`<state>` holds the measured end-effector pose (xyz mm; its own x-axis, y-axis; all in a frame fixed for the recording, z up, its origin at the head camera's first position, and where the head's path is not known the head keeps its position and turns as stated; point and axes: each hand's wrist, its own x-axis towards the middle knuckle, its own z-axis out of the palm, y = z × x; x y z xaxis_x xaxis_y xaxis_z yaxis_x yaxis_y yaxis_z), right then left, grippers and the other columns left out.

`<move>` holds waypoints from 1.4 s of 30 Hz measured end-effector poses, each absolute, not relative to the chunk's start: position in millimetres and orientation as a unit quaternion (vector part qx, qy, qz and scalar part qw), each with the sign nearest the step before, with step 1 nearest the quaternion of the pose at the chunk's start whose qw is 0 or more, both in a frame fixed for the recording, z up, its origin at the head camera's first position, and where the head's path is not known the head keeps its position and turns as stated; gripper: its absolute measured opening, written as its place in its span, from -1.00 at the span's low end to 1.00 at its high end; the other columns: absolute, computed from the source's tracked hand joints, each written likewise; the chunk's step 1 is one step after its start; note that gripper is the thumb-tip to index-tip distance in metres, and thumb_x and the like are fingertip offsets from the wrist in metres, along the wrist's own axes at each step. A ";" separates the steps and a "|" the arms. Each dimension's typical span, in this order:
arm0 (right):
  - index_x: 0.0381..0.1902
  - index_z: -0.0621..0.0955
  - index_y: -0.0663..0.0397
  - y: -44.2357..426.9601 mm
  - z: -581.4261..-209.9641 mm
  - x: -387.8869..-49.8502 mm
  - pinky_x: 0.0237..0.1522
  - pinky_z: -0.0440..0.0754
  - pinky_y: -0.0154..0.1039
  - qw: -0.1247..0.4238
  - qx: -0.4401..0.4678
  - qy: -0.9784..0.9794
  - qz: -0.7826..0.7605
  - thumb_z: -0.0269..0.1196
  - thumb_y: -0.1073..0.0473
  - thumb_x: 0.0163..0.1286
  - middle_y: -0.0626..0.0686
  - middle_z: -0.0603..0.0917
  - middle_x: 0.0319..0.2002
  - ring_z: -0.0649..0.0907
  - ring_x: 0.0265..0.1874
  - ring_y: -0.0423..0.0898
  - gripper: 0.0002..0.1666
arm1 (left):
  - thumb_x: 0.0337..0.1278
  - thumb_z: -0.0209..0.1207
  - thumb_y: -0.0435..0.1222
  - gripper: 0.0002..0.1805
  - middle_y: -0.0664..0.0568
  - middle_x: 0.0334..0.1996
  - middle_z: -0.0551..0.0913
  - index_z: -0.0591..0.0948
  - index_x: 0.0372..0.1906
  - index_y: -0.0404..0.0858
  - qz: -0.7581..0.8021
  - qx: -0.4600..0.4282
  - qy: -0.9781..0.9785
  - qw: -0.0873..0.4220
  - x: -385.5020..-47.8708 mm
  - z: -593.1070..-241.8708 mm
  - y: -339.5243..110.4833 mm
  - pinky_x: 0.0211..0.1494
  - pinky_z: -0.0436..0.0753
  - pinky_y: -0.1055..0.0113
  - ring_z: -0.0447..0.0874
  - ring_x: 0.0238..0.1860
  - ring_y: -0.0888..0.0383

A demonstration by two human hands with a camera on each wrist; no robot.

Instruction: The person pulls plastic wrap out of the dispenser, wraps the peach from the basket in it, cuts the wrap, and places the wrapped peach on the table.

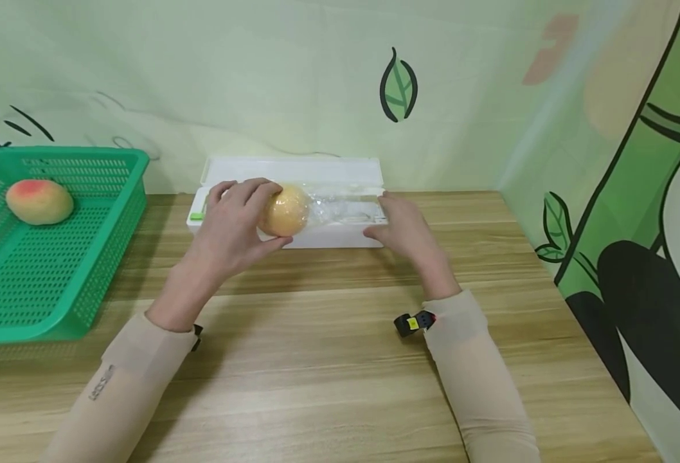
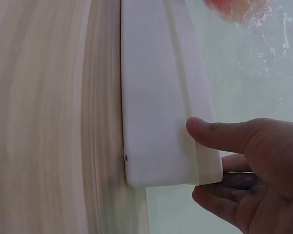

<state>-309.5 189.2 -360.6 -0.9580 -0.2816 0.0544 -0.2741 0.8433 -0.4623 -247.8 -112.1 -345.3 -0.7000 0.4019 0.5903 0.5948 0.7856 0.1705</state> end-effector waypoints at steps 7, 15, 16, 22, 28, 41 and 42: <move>0.43 0.38 0.44 188.3 -360.7 -308.7 0.43 0.27 0.16 0.002 -0.130 0.961 -0.245 0.48 0.09 0.30 0.36 0.33 0.45 0.31 0.45 0.31 -0.11 | -0.27 0.68 -0.18 -0.10 -0.27 0.10 0.58 0.46 0.25 -0.28 -0.183 -0.301 -0.894 0.277 -244.1 -341.5 -112.2 0.20 0.52 -0.15 0.56 0.14 -0.28; 0.33 0.47 0.46 189.5 -362.0 -310.7 0.25 0.48 0.14 -0.013 -0.137 0.960 -0.242 0.52 0.11 0.26 0.37 0.41 0.39 0.49 0.31 0.28 -0.17 | -0.26 0.68 -0.18 -0.12 -0.30 0.11 0.56 0.47 0.24 -0.21 -0.170 -0.310 -0.891 0.286 -237.4 -336.2 -113.9 0.15 0.52 -0.19 0.55 0.13 -0.32; 0.33 0.48 0.46 189.7 -361.8 -310.5 0.25 0.48 0.14 -0.013 -0.137 0.960 -0.243 0.52 0.10 0.26 0.37 0.41 0.39 0.49 0.32 0.28 -0.17 | -0.26 0.68 -0.18 -0.13 -0.30 0.12 0.56 0.47 0.24 -0.20 -0.171 -0.310 -0.890 0.288 -236.5 -335.1 -114.2 0.15 0.52 -0.19 0.55 0.13 -0.32; 0.23 0.59 0.41 190.0 -361.3 -310.1 0.35 0.39 0.12 -0.021 -0.144 0.957 -0.250 0.53 0.10 0.25 0.35 0.40 0.40 0.40 0.40 0.27 -0.29 | -0.29 0.69 -0.21 -0.14 -0.30 0.11 0.56 0.48 0.21 -0.21 -0.185 -0.307 -0.880 0.312 -232.6 -329.2 -115.6 0.14 0.51 -0.19 0.55 0.11 -0.32; 0.14 0.65 0.35 190.5 -362.2 -309.1 0.29 0.46 0.09 -0.029 -0.146 0.954 -0.262 0.55 0.12 0.23 0.34 0.44 0.37 0.45 0.37 0.26 -0.39 | -0.29 0.69 -0.21 -0.15 -0.30 0.08 0.57 0.48 0.19 -0.23 -0.200 -0.304 -0.865 0.347 -230.8 -324.2 -115.6 0.12 0.51 -0.19 0.56 0.11 -0.29; -0.07 0.67 0.35 189.6 -363.0 -307.2 -0.42 0.32 -0.15 -0.027 -0.118 0.960 -0.252 0.55 0.04 0.24 0.26 0.67 -0.14 0.38 -0.44 -0.01 -0.49 | -0.26 0.66 -0.16 -0.18 -0.28 0.03 0.57 0.48 0.17 -0.23 -0.203 -0.309 -0.853 0.367 -220.1 -313.6 -116.2 0.11 0.51 -0.19 0.56 0.09 -0.22; 0.03 0.67 0.36 189.4 -362.9 -307.3 -0.41 0.33 -0.14 -0.028 -0.120 0.960 -0.253 0.55 0.04 0.24 0.26 0.67 -0.11 0.39 -0.42 0.00 -0.43 | -0.26 0.66 -0.15 -0.18 -0.28 0.03 0.58 0.49 0.17 -0.24 -0.202 -0.312 -0.854 0.363 -218.6 -313.6 -116.7 0.10 0.52 -0.19 0.57 0.08 -0.23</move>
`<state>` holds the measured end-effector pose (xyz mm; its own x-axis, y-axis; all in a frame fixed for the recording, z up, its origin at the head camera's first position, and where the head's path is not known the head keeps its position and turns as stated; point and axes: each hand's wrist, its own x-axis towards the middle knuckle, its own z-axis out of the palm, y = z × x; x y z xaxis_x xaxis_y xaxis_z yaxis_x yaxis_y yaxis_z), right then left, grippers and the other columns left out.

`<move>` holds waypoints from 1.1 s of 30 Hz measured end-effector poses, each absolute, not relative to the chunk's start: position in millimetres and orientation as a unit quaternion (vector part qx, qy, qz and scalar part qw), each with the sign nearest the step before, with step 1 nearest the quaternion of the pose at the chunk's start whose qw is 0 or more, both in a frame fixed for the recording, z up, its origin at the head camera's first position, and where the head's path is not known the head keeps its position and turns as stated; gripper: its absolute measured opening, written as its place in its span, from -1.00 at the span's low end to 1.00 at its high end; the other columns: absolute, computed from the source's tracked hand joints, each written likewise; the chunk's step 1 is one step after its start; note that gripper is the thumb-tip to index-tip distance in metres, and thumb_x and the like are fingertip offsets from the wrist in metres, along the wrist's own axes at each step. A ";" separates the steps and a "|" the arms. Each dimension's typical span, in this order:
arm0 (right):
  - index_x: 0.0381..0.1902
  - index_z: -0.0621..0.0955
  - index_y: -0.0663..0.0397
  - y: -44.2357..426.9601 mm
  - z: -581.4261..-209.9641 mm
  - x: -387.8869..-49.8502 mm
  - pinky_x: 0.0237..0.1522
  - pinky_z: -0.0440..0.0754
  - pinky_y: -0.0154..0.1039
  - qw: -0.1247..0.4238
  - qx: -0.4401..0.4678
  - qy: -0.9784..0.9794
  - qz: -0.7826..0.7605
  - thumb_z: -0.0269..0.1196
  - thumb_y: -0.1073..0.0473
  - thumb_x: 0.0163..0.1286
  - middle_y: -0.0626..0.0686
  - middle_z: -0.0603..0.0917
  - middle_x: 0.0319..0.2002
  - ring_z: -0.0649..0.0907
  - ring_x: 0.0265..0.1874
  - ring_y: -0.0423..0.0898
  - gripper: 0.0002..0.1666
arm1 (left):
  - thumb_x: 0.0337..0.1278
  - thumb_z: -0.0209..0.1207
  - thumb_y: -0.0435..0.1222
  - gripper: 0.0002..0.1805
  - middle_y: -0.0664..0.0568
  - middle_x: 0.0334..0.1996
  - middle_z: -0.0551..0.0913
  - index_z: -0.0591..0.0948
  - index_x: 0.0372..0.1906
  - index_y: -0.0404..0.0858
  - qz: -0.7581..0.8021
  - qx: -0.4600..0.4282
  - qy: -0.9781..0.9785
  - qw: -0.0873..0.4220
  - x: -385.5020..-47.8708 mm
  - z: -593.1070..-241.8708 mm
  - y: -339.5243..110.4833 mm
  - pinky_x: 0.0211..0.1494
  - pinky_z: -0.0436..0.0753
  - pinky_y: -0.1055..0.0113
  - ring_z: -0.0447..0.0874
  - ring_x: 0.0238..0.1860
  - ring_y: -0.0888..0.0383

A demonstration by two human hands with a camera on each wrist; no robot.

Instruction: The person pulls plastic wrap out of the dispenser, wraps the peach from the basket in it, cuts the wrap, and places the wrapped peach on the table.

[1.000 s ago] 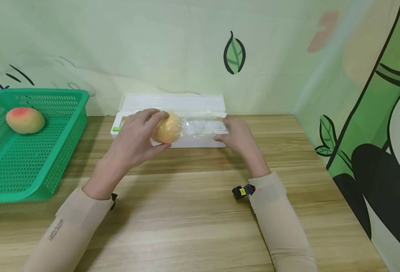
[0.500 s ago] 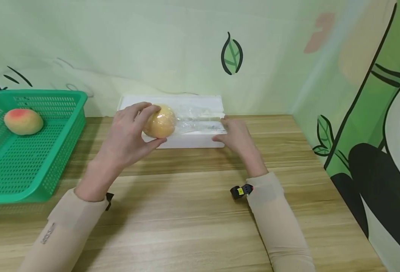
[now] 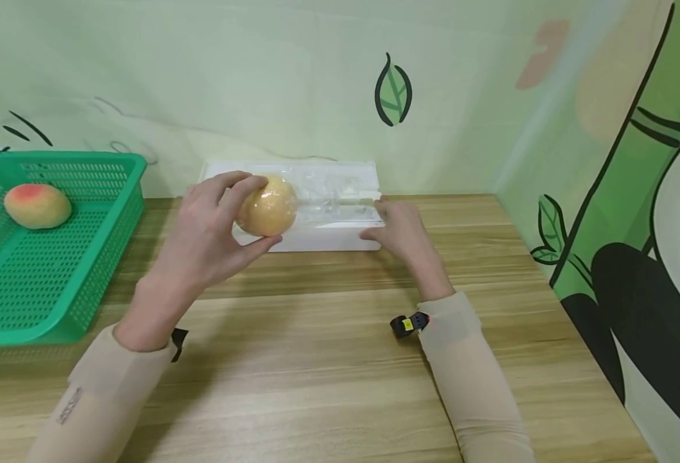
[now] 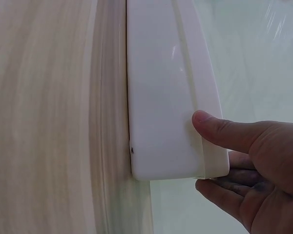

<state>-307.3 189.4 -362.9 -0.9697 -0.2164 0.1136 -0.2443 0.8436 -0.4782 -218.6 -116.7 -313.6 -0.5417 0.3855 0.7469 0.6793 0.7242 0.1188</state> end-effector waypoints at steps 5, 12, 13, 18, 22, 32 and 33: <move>0.04 0.66 0.36 190.8 -362.7 -308.4 -0.37 0.36 -0.12 0.027 0.124 -0.960 0.251 0.54 0.05 0.25 0.17 0.60 -0.26 0.43 -0.38 0.02 -0.43 | -0.25 0.64 -0.11 -0.18 -0.27 -0.01 0.60 0.51 0.18 -0.26 -0.199 -0.333 -0.855 0.344 -212.8 -316.2 -116.8 0.06 0.57 -0.20 0.61 0.01 -0.25; 0.11 0.64 0.38 190.0 -360.4 -309.0 -0.26 0.55 0.02 0.050 0.144 -0.961 0.229 0.50 0.12 0.29 0.26 0.69 -0.24 0.54 -0.36 0.09 -0.44 | -0.22 0.60 -0.07 -0.18 -0.26 -0.05 0.62 0.51 0.20 -0.27 -0.206 -0.352 -0.859 0.310 -210.2 -320.0 -117.7 0.05 0.60 -0.17 0.63 -0.05 -0.22; 0.14 0.64 0.37 189.3 -360.4 -308.7 -0.28 0.54 -0.01 0.043 0.138 -0.960 0.238 0.50 0.10 0.29 0.26 0.71 -0.19 0.54 -0.36 0.07 -0.41 | -0.22 0.59 -0.06 -0.18 -0.25 -0.05 0.63 0.51 0.20 -0.27 -0.207 -0.351 -0.861 0.303 -210.4 -320.4 -118.2 0.05 0.60 -0.16 0.63 -0.05 -0.21; 0.25 0.59 0.38 187.3 -362.1 -308.7 -0.27 0.51 -0.08 0.011 0.121 -0.958 0.260 0.49 0.05 0.31 0.28 0.65 0.15 0.58 -0.26 0.09 -0.30 | -0.13 0.52 0.01 -0.19 -0.16 0.00 0.65 0.51 0.25 -0.21 -0.216 -0.337 -0.887 0.229 -212.6 -325.3 -120.1 0.06 0.56 -0.15 0.66 -0.04 -0.14; 0.37 0.46 0.42 188.9 -362.9 -309.5 0.29 0.48 0.03 0.006 0.129 -0.958 0.257 0.47 0.10 0.33 0.30 0.37 0.43 0.51 0.30 0.25 -0.21 | -0.06 0.45 0.07 -0.20 -0.10 0.02 0.64 0.48 0.31 -0.14 -0.209 -0.318 -0.910 0.164 -215.0 -331.2 -119.1 0.01 0.55 -0.11 0.65 -0.05 -0.08; 0.41 0.45 0.36 188.0 -362.0 -309.6 0.36 0.40 0.10 0.003 0.127 -0.959 0.253 0.44 0.15 0.36 0.26 0.38 0.44 0.43 0.39 0.22 -0.24 | -0.05 0.40 0.06 -0.24 0.00 -0.17 0.65 0.47 0.27 -0.16 -0.241 -0.319 -0.906 0.139 -220.6 -338.3 -118.4 -0.19 0.60 0.08 0.62 -0.27 0.03; 0.41 0.44 0.36 187.7 -361.4 -309.6 0.36 0.40 0.10 0.002 0.127 -0.959 0.251 0.43 0.16 0.37 0.26 0.38 0.44 0.42 0.39 0.22 -0.25 | -0.05 0.40 0.06 -0.24 -0.01 -0.19 0.65 0.48 0.26 -0.18 -0.253 -0.319 -0.901 0.147 -220.6 -336.8 -119.0 -0.21 0.61 0.09 0.62 -0.29 0.03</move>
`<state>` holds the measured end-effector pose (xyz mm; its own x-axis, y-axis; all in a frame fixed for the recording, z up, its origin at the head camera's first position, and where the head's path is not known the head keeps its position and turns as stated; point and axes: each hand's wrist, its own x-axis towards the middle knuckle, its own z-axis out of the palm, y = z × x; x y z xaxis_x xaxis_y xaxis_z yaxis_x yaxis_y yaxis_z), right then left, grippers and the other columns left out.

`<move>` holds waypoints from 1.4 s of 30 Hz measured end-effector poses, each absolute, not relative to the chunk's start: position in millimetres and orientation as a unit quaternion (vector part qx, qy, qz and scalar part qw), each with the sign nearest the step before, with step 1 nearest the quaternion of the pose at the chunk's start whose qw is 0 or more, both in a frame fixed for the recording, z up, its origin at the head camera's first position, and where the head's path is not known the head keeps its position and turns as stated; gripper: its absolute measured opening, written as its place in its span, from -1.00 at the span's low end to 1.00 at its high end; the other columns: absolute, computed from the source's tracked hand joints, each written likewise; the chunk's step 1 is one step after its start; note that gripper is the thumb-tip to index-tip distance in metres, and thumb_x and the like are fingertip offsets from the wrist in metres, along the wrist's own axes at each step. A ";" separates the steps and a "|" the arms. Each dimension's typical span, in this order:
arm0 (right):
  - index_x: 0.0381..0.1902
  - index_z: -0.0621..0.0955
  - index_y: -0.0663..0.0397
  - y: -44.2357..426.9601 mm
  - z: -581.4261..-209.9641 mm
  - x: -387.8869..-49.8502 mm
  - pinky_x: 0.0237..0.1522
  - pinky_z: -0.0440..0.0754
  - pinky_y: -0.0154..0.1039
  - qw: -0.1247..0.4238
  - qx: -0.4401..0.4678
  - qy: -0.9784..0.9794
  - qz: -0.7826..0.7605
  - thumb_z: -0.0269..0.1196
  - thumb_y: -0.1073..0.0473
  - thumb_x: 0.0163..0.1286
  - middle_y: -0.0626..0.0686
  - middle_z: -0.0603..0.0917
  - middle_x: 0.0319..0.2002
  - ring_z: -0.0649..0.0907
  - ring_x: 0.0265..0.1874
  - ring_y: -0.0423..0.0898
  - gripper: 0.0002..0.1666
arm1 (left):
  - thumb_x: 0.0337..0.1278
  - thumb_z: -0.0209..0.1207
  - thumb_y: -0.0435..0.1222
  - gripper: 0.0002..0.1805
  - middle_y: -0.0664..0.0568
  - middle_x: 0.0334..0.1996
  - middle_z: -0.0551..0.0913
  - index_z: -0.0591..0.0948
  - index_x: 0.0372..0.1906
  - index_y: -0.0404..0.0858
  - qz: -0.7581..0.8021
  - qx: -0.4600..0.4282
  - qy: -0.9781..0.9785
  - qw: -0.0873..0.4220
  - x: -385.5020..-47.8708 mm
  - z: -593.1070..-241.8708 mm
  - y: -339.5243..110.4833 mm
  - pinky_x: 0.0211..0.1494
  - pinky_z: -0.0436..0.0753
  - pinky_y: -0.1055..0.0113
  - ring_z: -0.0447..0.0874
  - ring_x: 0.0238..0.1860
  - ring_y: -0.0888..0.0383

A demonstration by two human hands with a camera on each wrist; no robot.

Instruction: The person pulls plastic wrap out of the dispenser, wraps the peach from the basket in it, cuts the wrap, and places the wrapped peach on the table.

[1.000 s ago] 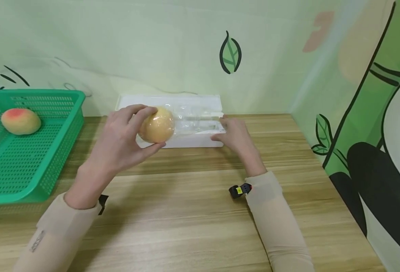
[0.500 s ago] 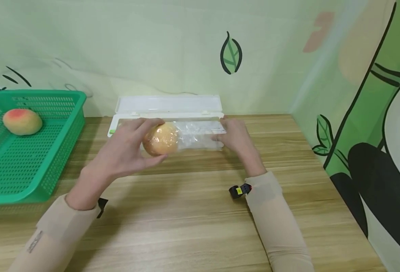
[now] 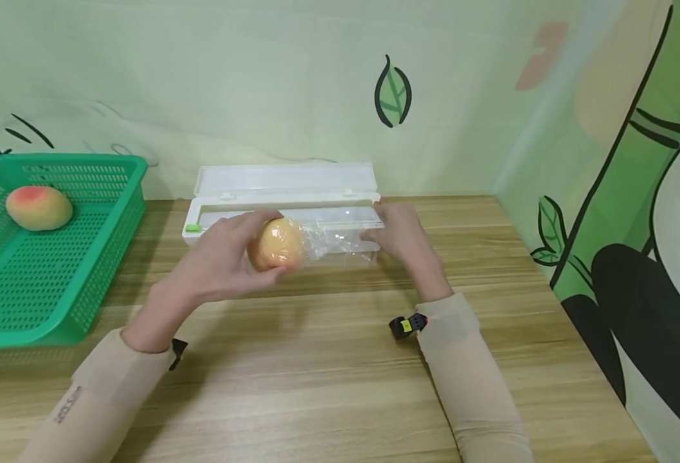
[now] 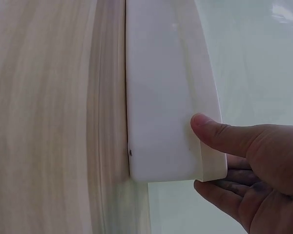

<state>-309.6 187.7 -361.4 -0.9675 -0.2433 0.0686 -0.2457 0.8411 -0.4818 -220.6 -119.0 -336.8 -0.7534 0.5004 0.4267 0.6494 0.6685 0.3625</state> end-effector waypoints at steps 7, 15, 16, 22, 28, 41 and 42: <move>0.38 0.46 0.37 187.7 -360.2 -309.1 0.17 0.54 0.05 0.018 0.135 -0.959 0.248 0.46 0.17 0.34 0.28 0.42 0.40 0.54 0.27 0.19 -0.25 | -0.02 0.45 -0.01 -0.25 -0.05 -0.12 0.68 0.48 0.26 -0.25 -0.319 -0.319 -0.875 0.176 -221.8 -323.2 -122.7 -0.20 0.66 0.15 0.64 -0.25 0.05; 0.31 0.55 0.36 184.3 -362.6 -305.4 -0.34 0.45 -0.10 0.027 0.136 -0.957 0.253 0.50 0.16 0.30 0.29 0.59 0.27 0.53 -0.29 0.07 -0.30 | 0.01 0.44 0.01 -0.29 0.02 -0.07 0.68 0.51 0.24 -0.19 -0.331 -0.305 -0.870 0.202 -223.3 -311.5 -126.1 -0.15 0.64 0.17 0.62 -0.20 0.11; 0.28 0.59 0.32 183.9 -362.8 -304.9 -0.36 0.45 -0.11 0.029 0.137 -0.957 0.253 0.50 0.15 0.30 0.27 0.64 0.21 0.53 -0.31 0.06 -0.34 | 0.01 0.45 0.00 -0.30 0.02 -0.08 0.69 0.51 0.24 -0.20 -0.334 -0.306 -0.868 0.204 -223.7 -309.6 -126.4 -0.15 0.64 0.18 0.62 -0.20 0.11; 0.20 0.62 0.28 182.4 -364.1 -301.1 -0.32 0.55 -0.07 0.057 0.150 -0.959 0.233 0.52 0.13 0.27 0.22 0.74 -0.12 0.59 -0.35 0.06 -0.39 | 0.02 0.46 -0.02 -0.30 -0.01 -0.08 0.69 0.51 0.23 -0.21 -0.339 -0.307 -0.864 0.210 -225.2 -299.7 -126.7 -0.18 0.67 0.18 0.63 -0.22 0.12; 0.22 0.61 0.33 179.4 -366.0 -299.5 -0.20 0.64 0.04 0.082 0.170 -0.959 0.212 0.44 0.14 0.36 0.30 0.73 -0.07 0.65 -0.28 0.13 -0.44 | 0.04 0.46 0.01 -0.28 0.02 -0.07 0.69 0.49 0.27 -0.16 -0.348 -0.295 -0.876 0.157 -219.3 -297.5 -130.5 -0.12 0.65 0.18 0.63 -0.17 0.12; -0.19 0.60 0.39 179.2 -363.3 -296.1 -0.25 0.65 0.14 0.100 0.193 -0.959 0.181 0.35 0.23 0.41 0.33 0.68 -0.30 0.60 -0.43 0.21 -0.74 | 0.04 0.46 0.03 -0.20 0.07 -0.18 0.68 0.39 0.35 -0.11 -0.360 -0.299 -0.880 0.080 -208.7 -299.8 -131.7 -0.22 0.67 0.16 0.63 -0.28 0.16; -0.14 0.61 0.42 179.1 -362.6 -295.8 -0.25 0.67 0.12 0.094 0.186 -0.960 0.185 0.34 0.26 0.42 0.34 0.68 -0.28 0.62 -0.41 0.21 -0.74 | 0.05 0.47 0.03 -0.20 0.07 -0.21 0.68 0.38 0.34 -0.11 -0.362 -0.298 -0.880 0.070 -208.1 -301.9 -130.8 -0.23 0.67 0.16 0.63 -0.30 0.16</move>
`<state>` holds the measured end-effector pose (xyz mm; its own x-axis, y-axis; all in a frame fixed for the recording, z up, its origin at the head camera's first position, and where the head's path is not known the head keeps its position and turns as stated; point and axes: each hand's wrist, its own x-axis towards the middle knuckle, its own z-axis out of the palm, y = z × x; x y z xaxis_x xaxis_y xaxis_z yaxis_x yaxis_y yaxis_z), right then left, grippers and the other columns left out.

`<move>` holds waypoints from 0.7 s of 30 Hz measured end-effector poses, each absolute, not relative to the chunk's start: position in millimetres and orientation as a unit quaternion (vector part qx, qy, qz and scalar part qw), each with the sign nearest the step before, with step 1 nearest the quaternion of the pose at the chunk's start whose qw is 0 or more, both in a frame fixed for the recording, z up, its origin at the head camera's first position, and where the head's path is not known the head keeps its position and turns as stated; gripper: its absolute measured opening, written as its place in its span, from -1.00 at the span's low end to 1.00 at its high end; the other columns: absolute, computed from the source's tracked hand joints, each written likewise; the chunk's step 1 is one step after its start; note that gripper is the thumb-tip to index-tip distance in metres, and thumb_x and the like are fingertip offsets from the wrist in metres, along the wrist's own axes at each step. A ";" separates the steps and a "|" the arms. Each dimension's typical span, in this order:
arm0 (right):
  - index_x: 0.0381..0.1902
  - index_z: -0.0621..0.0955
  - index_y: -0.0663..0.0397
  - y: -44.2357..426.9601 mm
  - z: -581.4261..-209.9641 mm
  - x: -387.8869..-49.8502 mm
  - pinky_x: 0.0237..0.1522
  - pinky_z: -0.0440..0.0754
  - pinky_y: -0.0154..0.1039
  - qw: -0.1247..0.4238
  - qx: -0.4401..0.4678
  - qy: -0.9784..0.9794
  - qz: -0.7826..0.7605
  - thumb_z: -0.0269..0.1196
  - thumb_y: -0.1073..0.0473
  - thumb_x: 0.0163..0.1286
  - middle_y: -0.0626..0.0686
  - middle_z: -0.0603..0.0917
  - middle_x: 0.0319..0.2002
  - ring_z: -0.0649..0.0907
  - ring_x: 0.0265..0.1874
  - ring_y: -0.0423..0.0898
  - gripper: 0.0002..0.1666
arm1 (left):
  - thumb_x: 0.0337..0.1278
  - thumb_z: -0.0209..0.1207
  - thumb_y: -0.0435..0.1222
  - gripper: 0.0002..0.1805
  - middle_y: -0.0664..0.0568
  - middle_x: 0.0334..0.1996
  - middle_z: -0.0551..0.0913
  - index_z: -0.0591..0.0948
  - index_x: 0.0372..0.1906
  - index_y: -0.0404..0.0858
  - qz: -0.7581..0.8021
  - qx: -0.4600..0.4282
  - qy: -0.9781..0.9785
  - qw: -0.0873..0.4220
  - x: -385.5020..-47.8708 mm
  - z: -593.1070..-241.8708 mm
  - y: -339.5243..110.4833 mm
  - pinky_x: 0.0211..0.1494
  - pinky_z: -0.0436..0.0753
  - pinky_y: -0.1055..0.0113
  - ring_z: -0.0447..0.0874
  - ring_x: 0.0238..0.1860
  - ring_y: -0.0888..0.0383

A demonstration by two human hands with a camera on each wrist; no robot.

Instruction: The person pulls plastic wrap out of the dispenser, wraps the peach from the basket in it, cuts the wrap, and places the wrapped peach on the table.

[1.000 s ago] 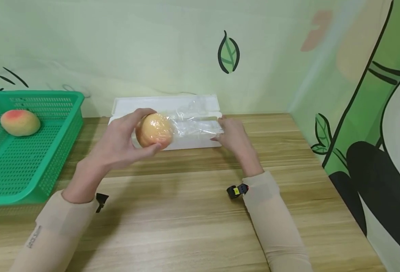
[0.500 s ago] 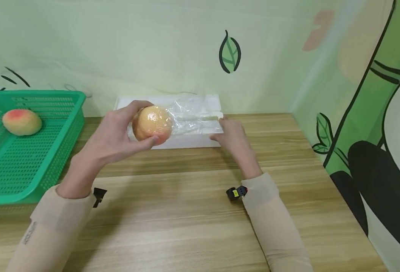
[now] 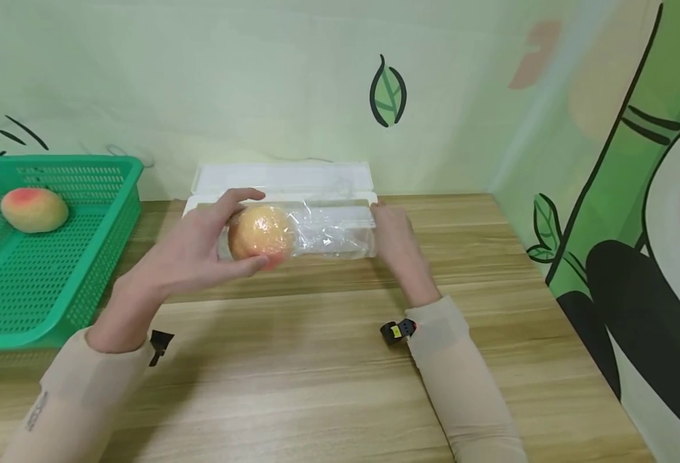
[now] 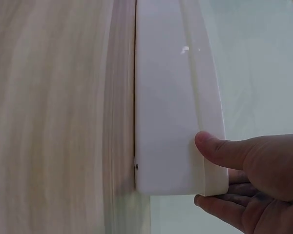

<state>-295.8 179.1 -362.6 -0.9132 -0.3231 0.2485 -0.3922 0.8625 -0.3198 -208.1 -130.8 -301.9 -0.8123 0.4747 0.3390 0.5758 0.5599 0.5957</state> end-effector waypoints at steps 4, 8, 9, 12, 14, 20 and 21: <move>0.21 0.58 0.40 178.5 -359.8 -294.9 -0.13 0.72 0.01 0.056 0.142 -0.963 0.223 0.38 0.34 0.37 0.38 0.68 0.04 0.69 -0.25 0.21 -0.51 | 0.07 0.45 0.03 -0.25 0.11 -0.31 0.67 0.35 0.27 -0.11 -0.361 -0.303 -0.881 0.032 -206.9 -312.0 -127.8 -0.32 0.64 0.21 0.62 -0.40 0.14; 0.36 0.47 0.39 180.2 -359.0 -295.3 -0.19 0.71 -0.03 0.030 0.120 -0.964 0.236 0.43 0.21 0.36 0.39 0.46 0.34 0.66 -0.33 0.13 -0.30 | 0.10 0.42 0.08 -0.29 0.16 -0.40 0.66 0.39 0.24 -0.10 -0.349 -0.305 -0.886 -0.002 -209.2 -322.7 -124.9 -0.42 0.60 0.22 0.57 -0.51 0.16; 0.36 0.48 0.38 180.5 -359.3 -295.8 -0.25 0.69 -0.06 0.028 0.118 -0.964 0.238 0.44 0.17 0.35 0.38 0.40 0.39 0.63 -0.39 0.09 -0.28 | 0.10 0.42 0.09 -0.30 0.16 -0.43 0.66 0.40 0.23 -0.09 -0.345 -0.304 -0.888 -0.006 -210.4 -325.2 -124.4 -0.45 0.57 0.22 0.54 -0.54 0.16; 0.33 0.52 0.33 181.7 -361.2 -297.6 -0.46 0.60 -0.13 0.019 0.119 -0.962 0.246 0.44 0.08 0.35 0.37 0.38 0.41 0.47 -0.58 -0.04 -0.29 | 0.09 0.41 0.12 -0.32 0.15 -0.44 0.65 0.45 0.21 -0.10 -0.335 -0.303 -0.892 -0.010 -214.1 -332.5 -123.7 -0.47 0.53 0.22 0.50 -0.54 0.15; 0.34 0.52 0.33 182.2 -362.7 -298.5 -0.44 0.62 -0.10 0.021 0.120 -0.961 0.249 0.46 0.09 0.33 0.37 0.38 0.40 0.52 -0.57 0.00 -0.28 | 0.07 0.40 0.12 -0.31 0.12 -0.33 0.65 0.48 0.22 -0.13 -0.326 -0.304 -0.895 -0.001 -217.0 -337.9 -123.3 -0.43 0.55 0.23 0.51 -0.47 0.14; 0.39 0.44 0.40 181.6 -364.9 -300.0 -0.14 0.69 0.06 0.030 0.123 -0.961 0.246 0.43 0.20 0.34 0.39 0.43 0.37 0.69 -0.19 0.24 -0.25 | 0.06 0.34 0.20 -0.19 -0.01 0.02 0.56 0.54 0.31 -0.22 -0.269 -0.303 -0.914 0.035 -222.4 -351.7 -119.9 -0.26 0.61 0.22 0.57 -0.24 0.07; 0.39 0.44 0.40 181.1 -365.1 -300.2 -0.23 0.67 0.00 0.027 0.123 -0.960 0.251 0.42 0.21 0.35 0.38 0.44 0.37 0.66 -0.26 0.19 -0.26 | 0.06 0.33 0.21 -0.18 -0.03 0.02 0.57 0.55 0.31 -0.24 -0.259 -0.305 -0.916 0.041 -222.8 -352.8 -119.7 -0.24 0.61 0.20 0.56 -0.21 0.05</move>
<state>-300.2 181.1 -365.1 -0.9682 -0.2230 0.1135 -0.2500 0.8438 -0.4748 -222.8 -119.7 -352.8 -0.8110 0.5365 0.2333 0.5792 0.6804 0.4489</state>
